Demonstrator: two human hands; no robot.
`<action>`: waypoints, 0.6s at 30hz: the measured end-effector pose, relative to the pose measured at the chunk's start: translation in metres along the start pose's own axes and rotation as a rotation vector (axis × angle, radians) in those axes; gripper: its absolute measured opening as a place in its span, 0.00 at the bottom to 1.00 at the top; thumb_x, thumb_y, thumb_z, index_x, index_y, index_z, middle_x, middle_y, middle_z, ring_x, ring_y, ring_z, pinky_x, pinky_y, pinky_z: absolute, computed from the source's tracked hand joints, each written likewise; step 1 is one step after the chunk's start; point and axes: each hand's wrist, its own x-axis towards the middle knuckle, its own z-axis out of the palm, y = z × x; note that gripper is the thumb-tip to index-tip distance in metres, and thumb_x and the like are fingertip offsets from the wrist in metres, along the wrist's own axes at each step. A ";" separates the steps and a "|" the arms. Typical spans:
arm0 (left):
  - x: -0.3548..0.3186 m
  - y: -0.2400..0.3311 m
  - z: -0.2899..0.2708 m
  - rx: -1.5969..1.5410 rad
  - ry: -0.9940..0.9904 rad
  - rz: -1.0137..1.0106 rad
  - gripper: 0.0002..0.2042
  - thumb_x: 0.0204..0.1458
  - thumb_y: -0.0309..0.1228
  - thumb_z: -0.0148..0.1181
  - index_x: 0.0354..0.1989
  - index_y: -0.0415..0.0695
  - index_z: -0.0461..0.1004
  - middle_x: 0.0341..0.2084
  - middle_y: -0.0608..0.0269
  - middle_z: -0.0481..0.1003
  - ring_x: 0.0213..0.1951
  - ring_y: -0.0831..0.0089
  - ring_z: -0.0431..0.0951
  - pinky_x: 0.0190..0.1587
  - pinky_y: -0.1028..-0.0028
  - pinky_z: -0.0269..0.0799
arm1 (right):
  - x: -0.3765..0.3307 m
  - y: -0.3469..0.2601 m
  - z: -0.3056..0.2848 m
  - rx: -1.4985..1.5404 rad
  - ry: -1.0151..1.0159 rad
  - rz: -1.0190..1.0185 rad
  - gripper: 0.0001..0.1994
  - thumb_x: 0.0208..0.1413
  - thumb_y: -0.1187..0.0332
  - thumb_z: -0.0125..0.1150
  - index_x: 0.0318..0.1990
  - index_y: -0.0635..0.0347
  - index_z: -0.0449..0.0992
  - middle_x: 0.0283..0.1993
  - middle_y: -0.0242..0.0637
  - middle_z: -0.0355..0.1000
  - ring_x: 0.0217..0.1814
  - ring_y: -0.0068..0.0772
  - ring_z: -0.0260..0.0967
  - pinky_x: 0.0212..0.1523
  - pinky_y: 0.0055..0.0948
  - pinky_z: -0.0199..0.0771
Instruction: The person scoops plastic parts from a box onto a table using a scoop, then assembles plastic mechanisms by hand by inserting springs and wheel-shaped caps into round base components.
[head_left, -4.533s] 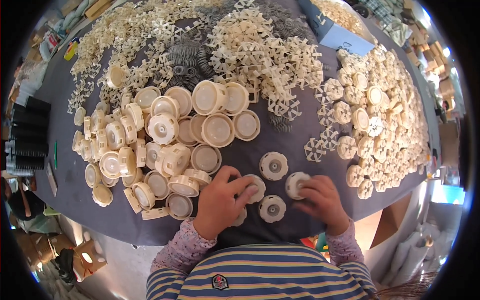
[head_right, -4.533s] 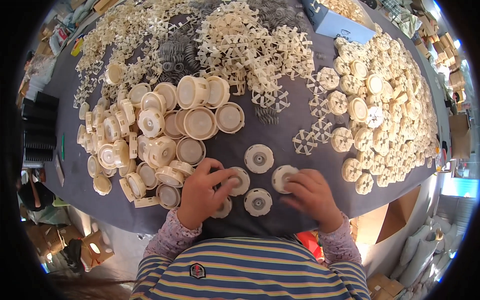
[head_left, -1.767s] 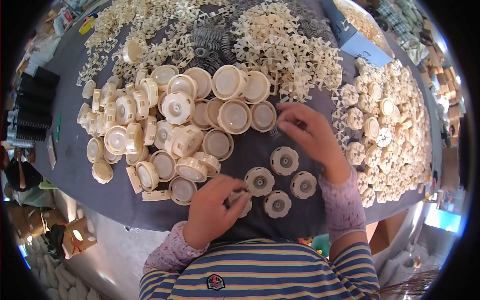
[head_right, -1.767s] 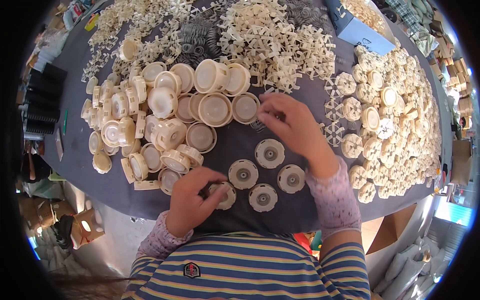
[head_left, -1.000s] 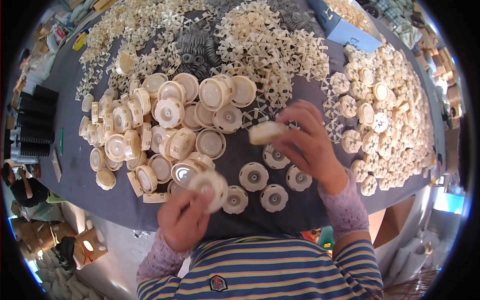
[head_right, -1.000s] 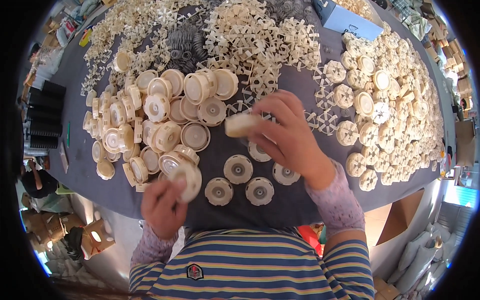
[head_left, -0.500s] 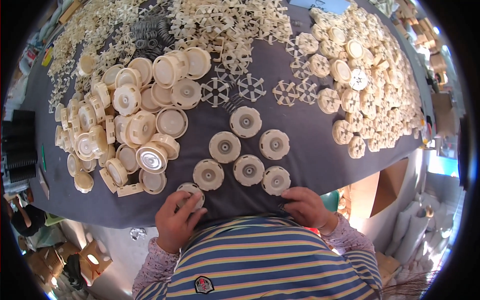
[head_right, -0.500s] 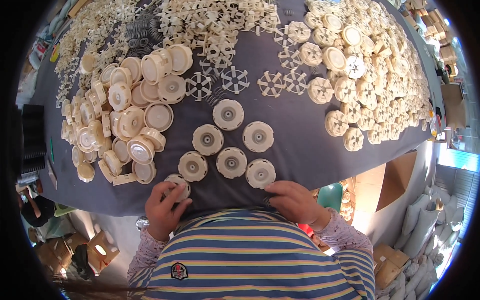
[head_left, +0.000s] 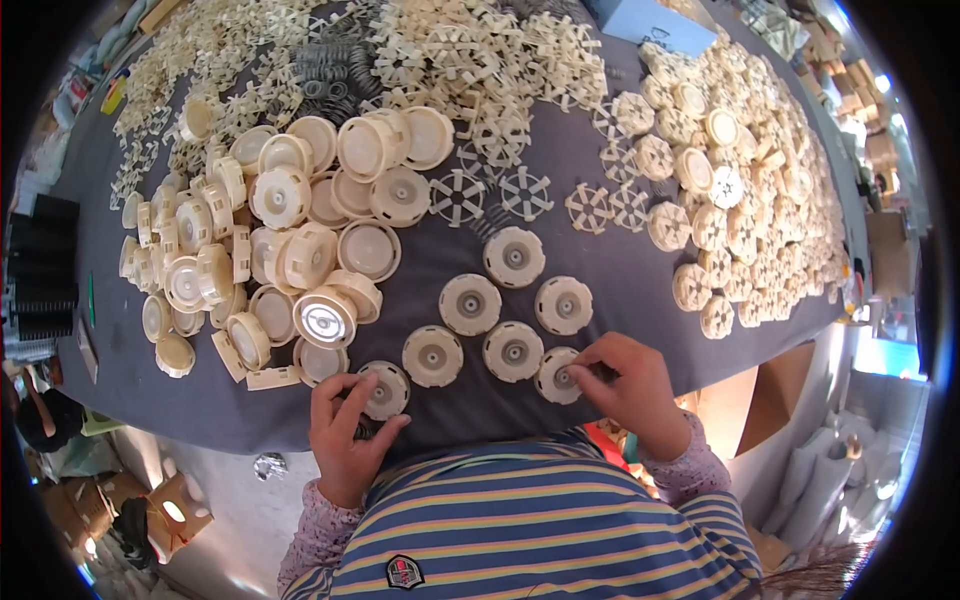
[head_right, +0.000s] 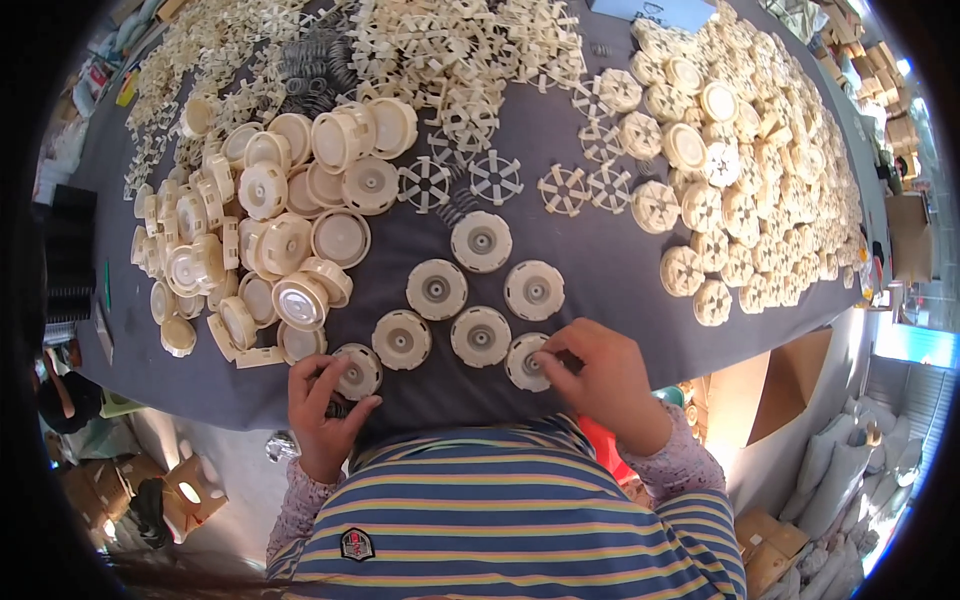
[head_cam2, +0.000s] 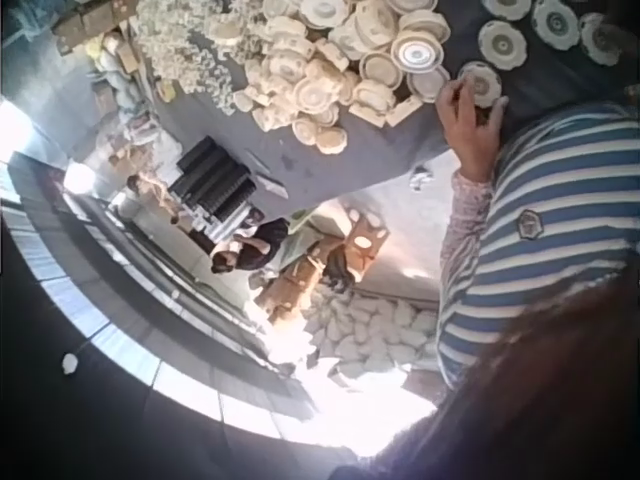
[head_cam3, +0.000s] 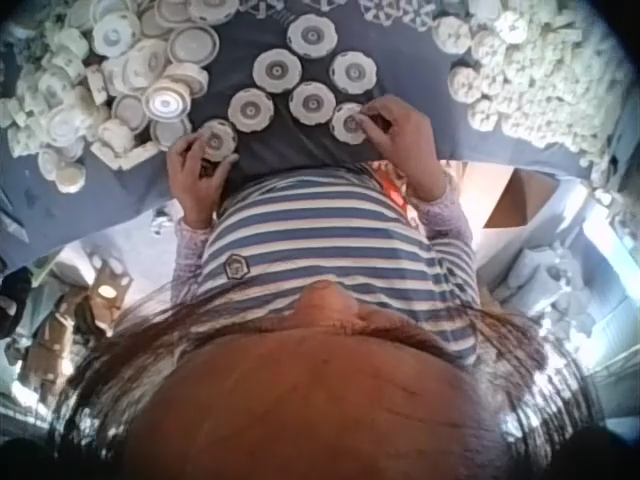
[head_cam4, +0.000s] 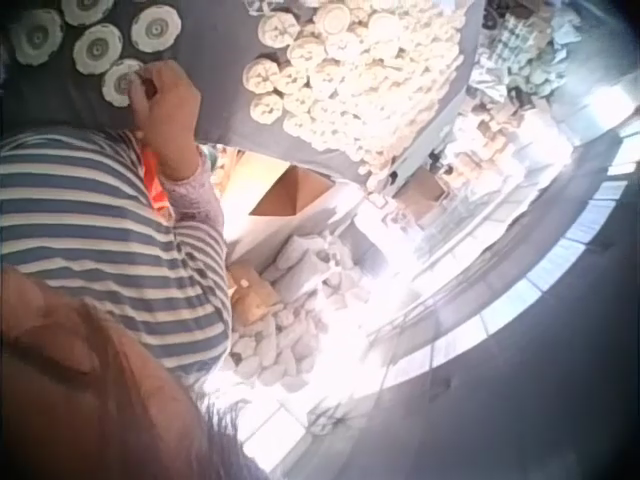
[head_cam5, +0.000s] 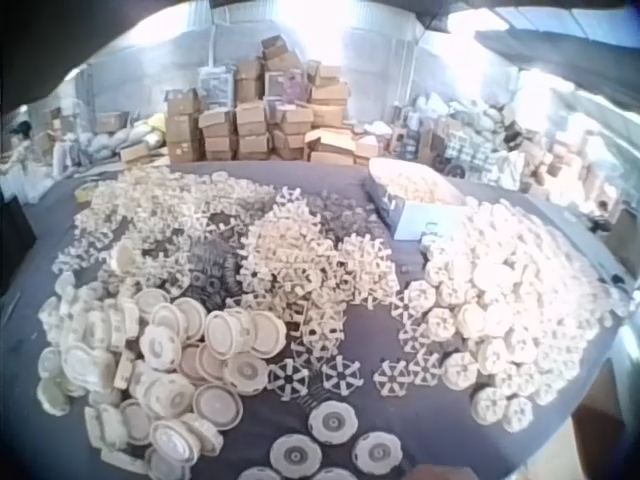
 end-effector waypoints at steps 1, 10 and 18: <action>0.002 -0.001 0.000 -0.002 0.010 -0.004 0.29 0.42 0.28 0.84 0.56 0.43 0.82 0.52 0.59 0.74 0.41 0.69 0.80 0.38 0.73 0.79 | 0.008 -0.005 -0.008 0.002 -0.020 0.022 0.03 0.58 0.74 0.71 0.36 0.62 0.82 0.33 0.38 0.76 0.29 0.33 0.74 0.31 0.30 0.72; 0.026 0.002 0.009 0.022 0.046 0.103 0.32 0.41 0.31 0.85 0.58 0.41 0.81 0.54 0.57 0.73 0.41 0.69 0.80 0.38 0.74 0.80 | 0.176 -0.005 0.030 -0.400 0.052 -0.198 0.10 0.57 0.64 0.72 0.40 0.60 0.82 0.35 0.40 0.77 0.42 0.49 0.78 0.44 0.43 0.77; 0.009 -0.004 0.010 -0.099 0.131 0.127 0.24 0.45 0.30 0.84 0.52 0.41 0.84 0.49 0.57 0.75 0.34 0.75 0.76 0.32 0.78 0.77 | 0.177 -0.013 0.013 -0.170 0.106 -0.226 0.13 0.54 0.72 0.70 0.48 0.63 0.82 0.44 0.44 0.82 0.41 0.41 0.82 0.45 0.36 0.82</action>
